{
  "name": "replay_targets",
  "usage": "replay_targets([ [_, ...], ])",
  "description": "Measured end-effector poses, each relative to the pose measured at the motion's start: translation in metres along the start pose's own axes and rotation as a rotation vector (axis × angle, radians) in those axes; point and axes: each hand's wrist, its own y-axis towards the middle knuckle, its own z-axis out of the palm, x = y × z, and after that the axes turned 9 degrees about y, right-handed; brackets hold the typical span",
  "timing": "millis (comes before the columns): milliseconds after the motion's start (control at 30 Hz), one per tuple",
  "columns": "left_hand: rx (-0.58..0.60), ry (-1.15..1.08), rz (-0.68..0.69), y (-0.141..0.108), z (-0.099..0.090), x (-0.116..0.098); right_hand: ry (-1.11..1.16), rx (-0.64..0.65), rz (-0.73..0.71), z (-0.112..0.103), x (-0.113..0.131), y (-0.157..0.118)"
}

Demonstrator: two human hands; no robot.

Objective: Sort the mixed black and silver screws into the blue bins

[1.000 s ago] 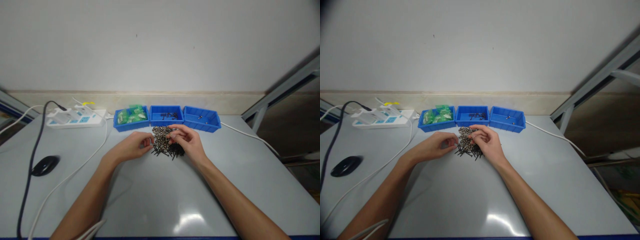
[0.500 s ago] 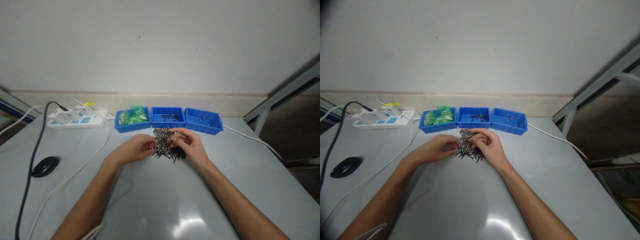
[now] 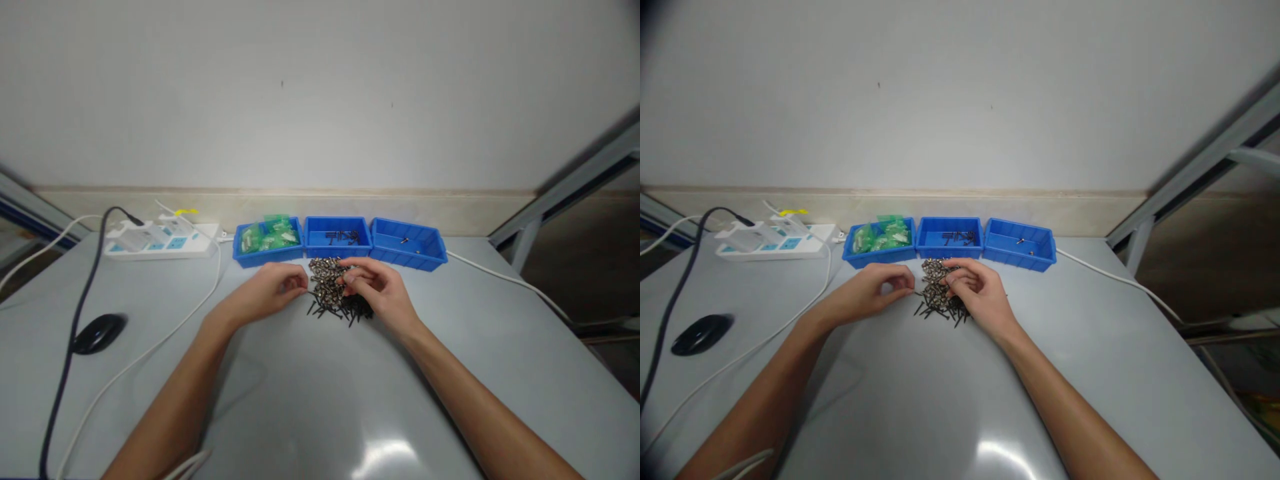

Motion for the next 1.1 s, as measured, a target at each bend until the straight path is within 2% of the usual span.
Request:
replay_targets([
  [100,-0.219,-0.106,0.014,0.003,0.008,-0.007,-0.188,0.023,-0.067,0.001,-0.001,-0.002],
  [167,-0.360,-0.201,0.012,0.005,0.020,-0.010,-0.231,0.071,-0.065,0.003,-0.002,-0.002],
  [233,-0.458,-0.292,-0.021,0.006,0.033,-0.011,-0.125,0.111,0.007,0.005,-0.002,-0.002],
  [367,-0.523,-0.371,-0.011,0.004,0.049,-0.011,0.145,0.094,0.178,0.006,-0.001,-0.001],
  [533,-0.503,-0.330,0.042,0.000,0.047,-0.015,0.207,0.100,0.210,0.006,-0.001,-0.001],
  [633,-0.460,-0.183,0.055,-0.003,0.041,-0.013,0.153,0.027,0.147,0.007,-0.001,0.005],
  [733,-0.355,0.020,0.075,-0.008,0.035,-0.007,0.130,-0.060,0.039,0.009,-0.001,0.013],
  [867,-0.173,0.115,0.098,-0.014,0.032,-0.001,0.148,-0.045,-0.046,0.009,-0.001,0.017],
  [1100,-0.095,0.122,0.121,-0.012,0.038,0.000,0.111,-0.045,-0.021,0.002,0.000,0.003],
])
